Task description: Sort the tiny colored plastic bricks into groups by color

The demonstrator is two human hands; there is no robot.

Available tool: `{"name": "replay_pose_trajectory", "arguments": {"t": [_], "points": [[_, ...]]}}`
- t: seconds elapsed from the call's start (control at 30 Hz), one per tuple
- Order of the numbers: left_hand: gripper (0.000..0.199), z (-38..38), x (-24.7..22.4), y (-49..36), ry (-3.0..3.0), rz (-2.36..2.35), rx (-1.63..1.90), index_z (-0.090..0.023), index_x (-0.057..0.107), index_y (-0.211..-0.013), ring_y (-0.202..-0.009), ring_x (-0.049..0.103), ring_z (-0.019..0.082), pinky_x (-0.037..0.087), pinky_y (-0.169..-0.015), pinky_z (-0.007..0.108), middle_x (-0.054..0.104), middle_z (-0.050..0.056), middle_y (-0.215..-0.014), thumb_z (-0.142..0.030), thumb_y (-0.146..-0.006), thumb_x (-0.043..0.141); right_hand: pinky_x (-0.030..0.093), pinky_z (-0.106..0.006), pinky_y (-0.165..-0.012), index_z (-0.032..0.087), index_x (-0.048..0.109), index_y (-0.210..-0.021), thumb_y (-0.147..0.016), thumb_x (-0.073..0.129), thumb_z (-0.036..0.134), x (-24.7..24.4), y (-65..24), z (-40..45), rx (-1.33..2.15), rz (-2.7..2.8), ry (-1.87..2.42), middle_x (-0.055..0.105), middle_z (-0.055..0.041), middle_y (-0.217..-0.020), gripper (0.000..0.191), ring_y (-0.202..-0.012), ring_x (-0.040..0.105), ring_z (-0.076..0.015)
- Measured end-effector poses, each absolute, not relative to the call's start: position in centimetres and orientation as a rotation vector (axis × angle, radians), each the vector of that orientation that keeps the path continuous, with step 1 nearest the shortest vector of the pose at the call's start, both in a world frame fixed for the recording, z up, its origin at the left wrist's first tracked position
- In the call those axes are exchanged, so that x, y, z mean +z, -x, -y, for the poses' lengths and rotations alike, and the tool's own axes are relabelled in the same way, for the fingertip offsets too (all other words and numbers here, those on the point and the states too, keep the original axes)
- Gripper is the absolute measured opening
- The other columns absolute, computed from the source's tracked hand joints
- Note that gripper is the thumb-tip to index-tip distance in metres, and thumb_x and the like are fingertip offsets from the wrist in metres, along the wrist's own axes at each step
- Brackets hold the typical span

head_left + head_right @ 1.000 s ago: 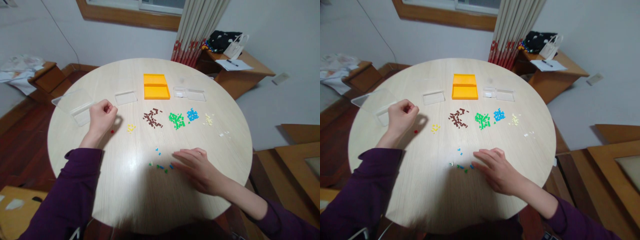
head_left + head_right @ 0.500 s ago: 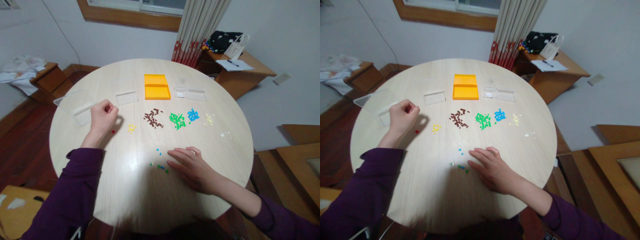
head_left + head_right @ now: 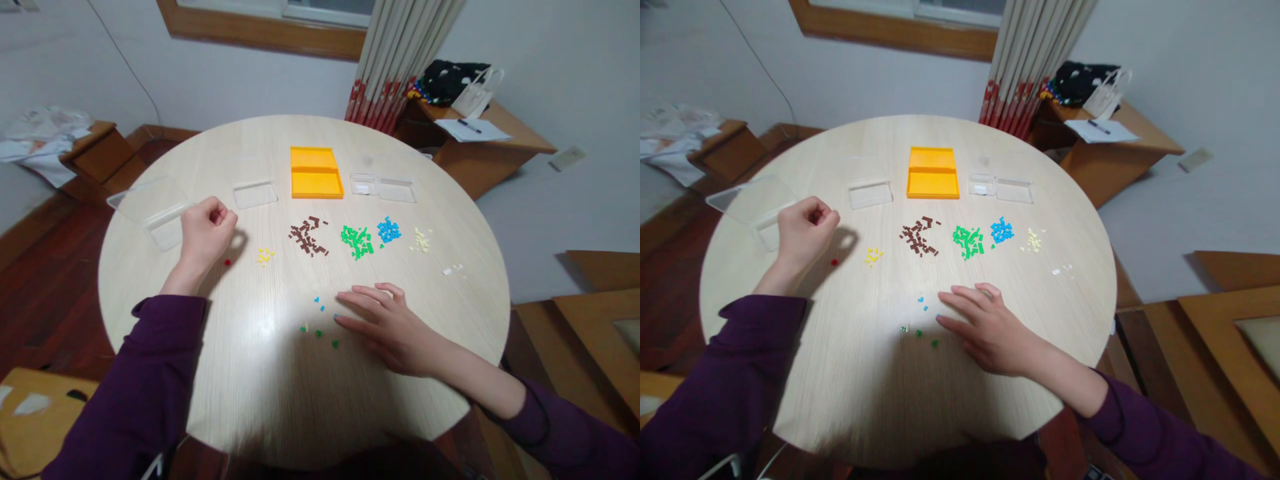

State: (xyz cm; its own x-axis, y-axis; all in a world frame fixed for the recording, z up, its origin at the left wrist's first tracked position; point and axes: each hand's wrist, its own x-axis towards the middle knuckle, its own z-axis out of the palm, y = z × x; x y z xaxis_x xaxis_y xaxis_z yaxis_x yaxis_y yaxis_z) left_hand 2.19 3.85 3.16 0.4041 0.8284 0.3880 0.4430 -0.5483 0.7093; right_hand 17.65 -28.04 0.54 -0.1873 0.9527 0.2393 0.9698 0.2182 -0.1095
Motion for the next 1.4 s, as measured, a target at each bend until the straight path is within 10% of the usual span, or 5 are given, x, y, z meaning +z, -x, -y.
{"name": "replay_pose_trajectory", "arguments": {"t": [1.4], "points": [[0.021, -4.0, 3.1, -2.1, -2.171, -1.079, 1.016, -0.02, 0.041, -0.053, -0.052, 0.033, 0.011, 0.027, -0.054, 0.029, 0.037, -0.005, -0.05, -0.013, -0.067, 0.055, 0.026, -0.049, -0.108, 0.019, 0.056, -0.133, -0.094, 0.047, 0.023, 0.6, -16.8, 25.2, -0.144, 2.297, 1.858, 0.053, -0.0148, -0.145, 0.04, -0.136, 0.04, -0.0279]]}}
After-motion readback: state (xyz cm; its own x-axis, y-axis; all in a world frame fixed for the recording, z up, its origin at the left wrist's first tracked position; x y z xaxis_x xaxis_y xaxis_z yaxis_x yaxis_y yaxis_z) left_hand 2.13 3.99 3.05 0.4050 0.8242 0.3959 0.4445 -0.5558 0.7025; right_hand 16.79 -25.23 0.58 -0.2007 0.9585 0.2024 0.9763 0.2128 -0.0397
